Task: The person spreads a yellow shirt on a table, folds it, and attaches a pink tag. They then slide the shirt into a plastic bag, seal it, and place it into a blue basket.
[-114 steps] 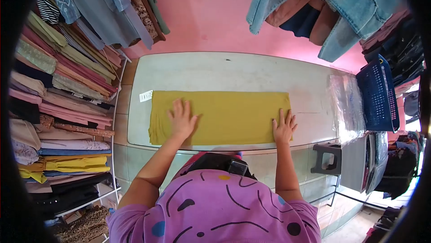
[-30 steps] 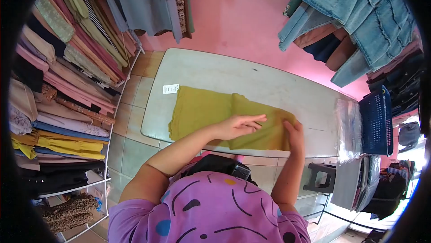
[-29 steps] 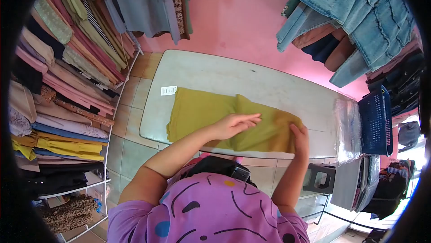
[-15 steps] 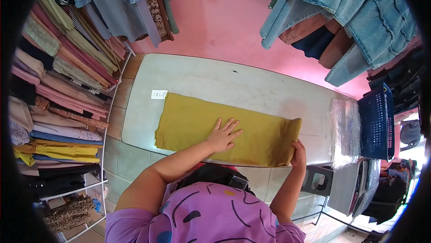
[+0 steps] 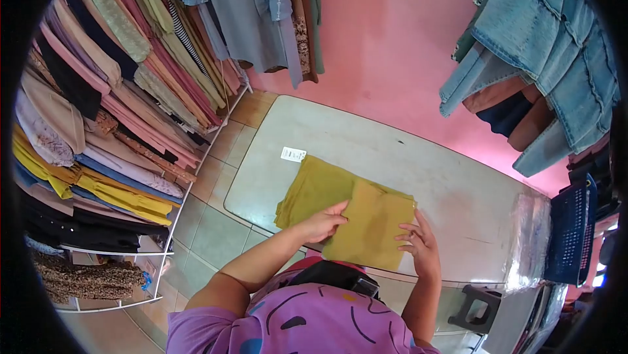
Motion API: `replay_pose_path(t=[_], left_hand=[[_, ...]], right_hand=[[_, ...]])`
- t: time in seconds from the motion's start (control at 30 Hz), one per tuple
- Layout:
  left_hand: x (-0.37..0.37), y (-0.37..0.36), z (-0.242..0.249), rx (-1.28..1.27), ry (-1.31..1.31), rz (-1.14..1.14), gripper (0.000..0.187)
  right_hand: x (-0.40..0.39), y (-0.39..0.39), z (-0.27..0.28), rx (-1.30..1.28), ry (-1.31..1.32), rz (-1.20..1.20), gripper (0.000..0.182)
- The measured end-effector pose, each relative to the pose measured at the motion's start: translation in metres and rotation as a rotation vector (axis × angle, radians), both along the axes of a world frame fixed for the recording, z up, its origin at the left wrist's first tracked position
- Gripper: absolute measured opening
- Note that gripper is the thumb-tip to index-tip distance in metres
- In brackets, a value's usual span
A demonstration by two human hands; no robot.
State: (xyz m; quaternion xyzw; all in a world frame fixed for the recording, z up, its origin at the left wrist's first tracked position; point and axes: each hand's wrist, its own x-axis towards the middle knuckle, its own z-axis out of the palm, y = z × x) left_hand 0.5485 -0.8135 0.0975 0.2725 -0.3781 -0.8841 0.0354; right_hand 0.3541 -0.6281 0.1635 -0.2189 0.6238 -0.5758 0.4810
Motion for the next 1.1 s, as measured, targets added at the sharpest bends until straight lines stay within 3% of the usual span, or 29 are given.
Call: replay_pose_path(t=[0.13,0.23,0.27,0.33,0.4,0.43,0.5,0.6,0.73,0.8,0.83,0.9,0.97,1.03,1.1], left_hand=[[0.039,-0.044,0.046,-0.064,0.146,0.087,0.059],[0.064,-0.088,0.0,-0.113,0.09,0.171,0.059],[0.071,-0.097,-0.022,-0.139,-0.046,0.249,0.059],[0.074,-0.098,-0.04,-0.166,-0.179,0.312,0.06],[0.073,-0.085,-0.042,-0.588,-0.262,0.286,0.061],[0.072,-0.08,-0.043,-0.582,-0.263,0.276,0.061],[0.067,-0.067,-0.02,-1.036,-0.232,0.366,0.06],[0.072,-0.057,0.009,-1.222,-0.229,0.307,0.058],[0.087,-0.05,-0.019,-1.433,-0.307,0.316,0.054],[0.092,-0.047,-0.026,-1.54,-0.775,0.134,0.055],[0.091,-0.047,-0.029,-1.548,-0.767,0.134,0.055],[0.083,-0.042,-0.018,-1.914,-0.577,0.186,0.055],[0.071,-0.033,-0.015,-1.957,-0.501,0.084,0.057],[0.072,-0.032,-0.037,-1.96,-0.467,-0.095,0.062],[0.076,-0.039,-0.046,-1.92,-0.529,-0.113,0.063]], right_hand=[[0.017,-0.001,-0.012,0.048,0.04,-0.095,0.058],[0.029,-0.011,-0.08,0.0,0.304,-0.098,0.058],[0.035,-0.013,-0.095,0.013,0.3,-0.105,0.058],[0.049,-0.025,-0.106,0.135,0.661,-0.063,0.052],[0.058,-0.032,-0.097,0.162,0.694,-0.104,0.05],[0.063,-0.031,-0.094,0.181,0.728,-0.13,0.048],[0.06,-0.029,-0.107,0.17,0.812,-0.155,0.048],[0.06,-0.028,-0.114,0.157,0.952,-0.176,0.047],[0.064,-0.03,-0.109,0.179,1.151,-0.115,0.047],[0.069,-0.031,-0.103,0.217,1.147,-0.098,0.048],[0.07,-0.034,-0.1,0.252,1.142,-0.085,0.048],[0.084,-0.043,-0.077,0.233,1.279,-0.161,0.051],[0.092,-0.05,-0.069,0.208,1.419,-0.235,0.054],[0.096,-0.051,-0.074,0.295,1.584,0.106,0.059],[0.089,-0.042,-0.095,0.339,1.515,0.157,0.058]])
